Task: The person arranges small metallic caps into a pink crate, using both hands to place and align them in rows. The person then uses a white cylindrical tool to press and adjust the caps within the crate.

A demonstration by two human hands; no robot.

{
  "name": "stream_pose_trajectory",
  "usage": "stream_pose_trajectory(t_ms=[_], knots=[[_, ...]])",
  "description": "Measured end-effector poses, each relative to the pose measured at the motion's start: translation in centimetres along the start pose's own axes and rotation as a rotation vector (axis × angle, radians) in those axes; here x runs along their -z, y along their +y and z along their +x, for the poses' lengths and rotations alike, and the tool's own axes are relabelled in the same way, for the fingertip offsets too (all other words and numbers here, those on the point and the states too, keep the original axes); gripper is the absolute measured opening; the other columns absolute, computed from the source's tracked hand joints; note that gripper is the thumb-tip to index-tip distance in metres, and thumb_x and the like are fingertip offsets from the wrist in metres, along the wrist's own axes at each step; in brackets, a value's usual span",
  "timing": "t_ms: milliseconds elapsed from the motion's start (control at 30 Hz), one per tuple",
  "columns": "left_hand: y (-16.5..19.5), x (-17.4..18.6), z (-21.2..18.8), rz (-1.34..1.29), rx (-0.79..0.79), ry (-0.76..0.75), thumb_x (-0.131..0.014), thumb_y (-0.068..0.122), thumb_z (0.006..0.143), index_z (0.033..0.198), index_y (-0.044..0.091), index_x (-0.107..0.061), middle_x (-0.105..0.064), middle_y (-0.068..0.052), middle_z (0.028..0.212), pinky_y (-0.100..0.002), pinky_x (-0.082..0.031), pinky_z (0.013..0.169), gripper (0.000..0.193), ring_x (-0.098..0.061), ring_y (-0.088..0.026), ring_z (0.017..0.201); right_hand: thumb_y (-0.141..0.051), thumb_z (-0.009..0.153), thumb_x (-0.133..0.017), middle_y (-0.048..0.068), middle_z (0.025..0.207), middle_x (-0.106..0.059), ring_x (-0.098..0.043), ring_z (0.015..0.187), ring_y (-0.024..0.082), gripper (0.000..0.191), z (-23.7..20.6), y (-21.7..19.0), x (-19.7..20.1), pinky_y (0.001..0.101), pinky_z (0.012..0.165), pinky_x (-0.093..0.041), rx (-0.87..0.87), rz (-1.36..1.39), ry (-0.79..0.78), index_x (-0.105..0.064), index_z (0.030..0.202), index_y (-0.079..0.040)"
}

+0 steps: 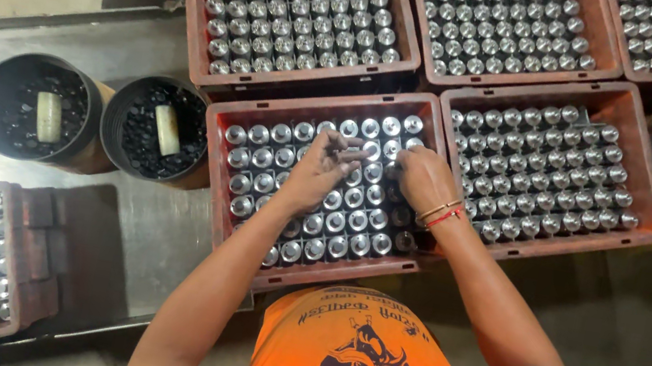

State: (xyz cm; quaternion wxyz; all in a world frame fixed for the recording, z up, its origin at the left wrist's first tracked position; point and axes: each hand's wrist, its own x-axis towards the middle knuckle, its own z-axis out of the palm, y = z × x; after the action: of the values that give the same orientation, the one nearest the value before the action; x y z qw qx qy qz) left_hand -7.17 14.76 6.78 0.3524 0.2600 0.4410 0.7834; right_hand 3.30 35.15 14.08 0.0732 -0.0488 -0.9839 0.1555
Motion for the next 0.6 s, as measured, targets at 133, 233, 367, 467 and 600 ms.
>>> stream_pose_trajectory(t_ms=[133, 233, 367, 467, 600], knots=[[2.2, -1.7, -0.1, 0.179, 0.115, 0.122, -0.061, -0.012, 0.090, 0.148, 0.013, -0.023, -0.044, -0.020, 0.153, -0.035, -0.054, 0.103, 0.074, -0.059, -0.034, 0.135, -0.014, 0.072, -0.078, 0.019, 0.094, -0.064, -0.064, 0.087, 0.041, 0.031, -1.7, -3.7, 2.7, 0.0475, 0.075, -0.052, 0.118, 0.141, 0.121, -0.069, 0.099, 0.000], [3.2, -2.3, -0.7, 0.227, 0.108, -0.051, -0.046, -0.017, 0.080, 0.163, 0.019, -0.004, -0.028, -0.021, 0.167, -0.033, -0.053, 0.104, 0.101, -0.054, -0.033, 0.140, -0.005, 0.074, -0.074, 0.016, 0.099, -0.065, -0.066, 0.089, 0.037, 0.039, -2.4, -6.5, 2.8, 0.0426, 0.077, -0.055, 0.264, 0.305, 0.086, -0.069, 0.113, -0.001], [3.1, -1.9, -1.1, 0.206, 0.143, -0.212, -0.040, -0.019, 0.071, 0.166, 0.023, -0.003, -0.028, -0.021, 0.170, -0.031, -0.048, 0.097, 0.110, -0.042, -0.031, 0.148, 0.006, 0.082, -0.070, 0.011, 0.093, -0.067, -0.070, 0.090, 0.030, 0.038, -1.6, -7.3, 2.2, 0.0391, 0.079, -0.057, 0.209, 0.183, -0.115, -0.075, 0.116, -0.010], [2.3, -1.0, -0.9, 0.087, 0.117, -0.238, -0.044, -0.017, 0.080, 0.168, 0.023, -0.004, -0.031, -0.023, 0.170, -0.032, -0.048, 0.109, 0.105, -0.046, -0.033, 0.147, -0.002, 0.078, -0.078, 0.014, 0.105, -0.069, -0.068, 0.095, 0.034, 0.030, -0.4, -6.2, 2.6, 0.0400, 0.079, -0.057, 0.326, 0.444, -0.016, -0.070, 0.106, -0.003], [0.9, -0.5, -0.4, -0.034, 0.137, -0.190, -0.050, -0.013, 0.087, 0.169, 0.023, -0.002, -0.032, -0.027, 0.170, -0.033, -0.050, 0.104, 0.101, -0.049, -0.035, 0.140, -0.004, 0.074, -0.081, 0.015, 0.106, -0.069, -0.069, 0.092, 0.032, 0.029, 0.6, -5.4, 3.2, 0.0386, 0.076, -0.057, 0.247, 0.426, -0.009, -0.068, 0.099, -0.003]])
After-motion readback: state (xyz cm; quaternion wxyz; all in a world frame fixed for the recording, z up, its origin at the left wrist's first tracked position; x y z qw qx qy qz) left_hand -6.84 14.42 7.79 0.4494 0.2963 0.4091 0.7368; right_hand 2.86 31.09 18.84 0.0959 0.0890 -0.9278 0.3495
